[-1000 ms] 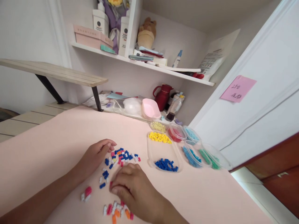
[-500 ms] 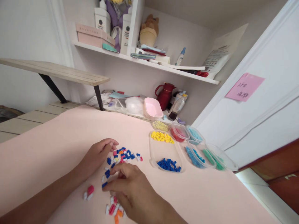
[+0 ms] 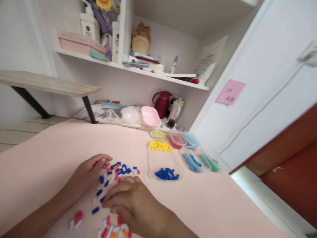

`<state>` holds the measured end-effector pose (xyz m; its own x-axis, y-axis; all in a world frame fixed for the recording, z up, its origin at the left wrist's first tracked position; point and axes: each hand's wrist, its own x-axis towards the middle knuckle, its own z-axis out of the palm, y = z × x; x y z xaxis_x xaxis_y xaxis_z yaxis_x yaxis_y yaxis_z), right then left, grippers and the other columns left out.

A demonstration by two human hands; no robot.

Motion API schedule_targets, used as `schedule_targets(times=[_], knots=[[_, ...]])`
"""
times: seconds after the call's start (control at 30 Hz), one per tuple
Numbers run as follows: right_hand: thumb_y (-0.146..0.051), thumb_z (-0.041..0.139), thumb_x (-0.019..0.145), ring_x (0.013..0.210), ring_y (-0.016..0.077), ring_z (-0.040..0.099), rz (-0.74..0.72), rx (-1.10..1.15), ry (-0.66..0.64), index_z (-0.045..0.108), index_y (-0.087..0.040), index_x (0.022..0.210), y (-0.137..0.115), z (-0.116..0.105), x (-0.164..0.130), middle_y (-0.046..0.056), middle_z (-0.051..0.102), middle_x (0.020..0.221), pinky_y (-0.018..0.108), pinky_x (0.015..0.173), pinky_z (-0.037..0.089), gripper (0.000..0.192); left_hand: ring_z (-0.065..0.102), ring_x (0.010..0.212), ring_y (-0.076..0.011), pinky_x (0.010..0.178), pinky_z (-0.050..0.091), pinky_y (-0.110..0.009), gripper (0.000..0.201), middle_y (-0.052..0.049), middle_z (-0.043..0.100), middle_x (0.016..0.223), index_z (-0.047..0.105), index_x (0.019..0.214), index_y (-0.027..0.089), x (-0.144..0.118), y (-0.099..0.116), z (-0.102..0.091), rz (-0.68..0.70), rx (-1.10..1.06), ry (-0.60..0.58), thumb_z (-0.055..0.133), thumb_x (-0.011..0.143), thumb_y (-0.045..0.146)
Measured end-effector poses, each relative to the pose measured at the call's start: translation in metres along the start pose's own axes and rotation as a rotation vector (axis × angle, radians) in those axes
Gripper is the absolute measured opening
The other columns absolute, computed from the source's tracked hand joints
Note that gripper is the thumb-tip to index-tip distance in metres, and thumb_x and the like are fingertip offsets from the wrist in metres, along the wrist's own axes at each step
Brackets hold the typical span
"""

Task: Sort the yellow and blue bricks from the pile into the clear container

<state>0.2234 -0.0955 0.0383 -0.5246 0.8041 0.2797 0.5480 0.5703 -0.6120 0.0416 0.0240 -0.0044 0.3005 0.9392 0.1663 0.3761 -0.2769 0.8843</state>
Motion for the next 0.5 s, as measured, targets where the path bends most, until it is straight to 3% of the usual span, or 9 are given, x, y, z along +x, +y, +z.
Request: schedule_targets(times=[0.13,0.27,0.4,0.5], knots=[[-0.027,0.051,0.098,0.103,0.0178,0.062,0.147,0.023,0.297,0.071,-0.024,0.102,0.013,-0.043,-0.019,0.005,0.071,0.107,0.034,0.096,0.044,0.021,0.070,0.086,-0.0254,0.076,0.053,-0.035,0.033,-0.003,0.076,0.085,0.071,0.089,0.027,0.004,-0.002,-0.001,-0.062,0.055,0.008,0.045,0.083,0.047],[-0.041,0.049,0.097,0.090,0.0187,0.063,0.370,-0.064,0.570,0.071,-0.021,0.085,0.023,-0.077,-0.039,0.004,0.069,0.092,0.030,0.081,0.048,0.031,0.071,0.087,-0.0264,0.074,0.055,-0.035,0.032,-0.004,0.077,0.088,0.071,0.090,0.028,0.004,0.000,0.000,-0.098,0.045,0.016,0.047,0.081,0.049],[-0.052,0.043,0.096,0.055,0.0133,0.052,0.610,-0.182,0.713,0.062,-0.019,0.067,0.031,-0.082,-0.045,-0.001,0.057,0.061,0.024,0.053,0.038,0.048,0.071,0.091,-0.0257,0.077,0.054,-0.035,0.038,-0.004,0.076,0.092,0.069,0.093,0.027,0.005,-0.002,-0.001,-0.103,0.081,-0.020,0.043,0.083,0.053],[-0.054,0.042,0.095,0.052,0.0130,0.049,0.662,-0.200,0.759,0.060,-0.019,0.064,0.035,-0.080,-0.045,-0.001,0.056,0.056,0.024,0.050,0.034,0.051,0.071,0.095,-0.0259,0.079,0.053,-0.035,0.039,-0.004,0.076,0.095,0.068,0.094,0.028,0.007,-0.005,-0.001,-0.128,0.074,-0.037,0.041,0.083,0.054]])
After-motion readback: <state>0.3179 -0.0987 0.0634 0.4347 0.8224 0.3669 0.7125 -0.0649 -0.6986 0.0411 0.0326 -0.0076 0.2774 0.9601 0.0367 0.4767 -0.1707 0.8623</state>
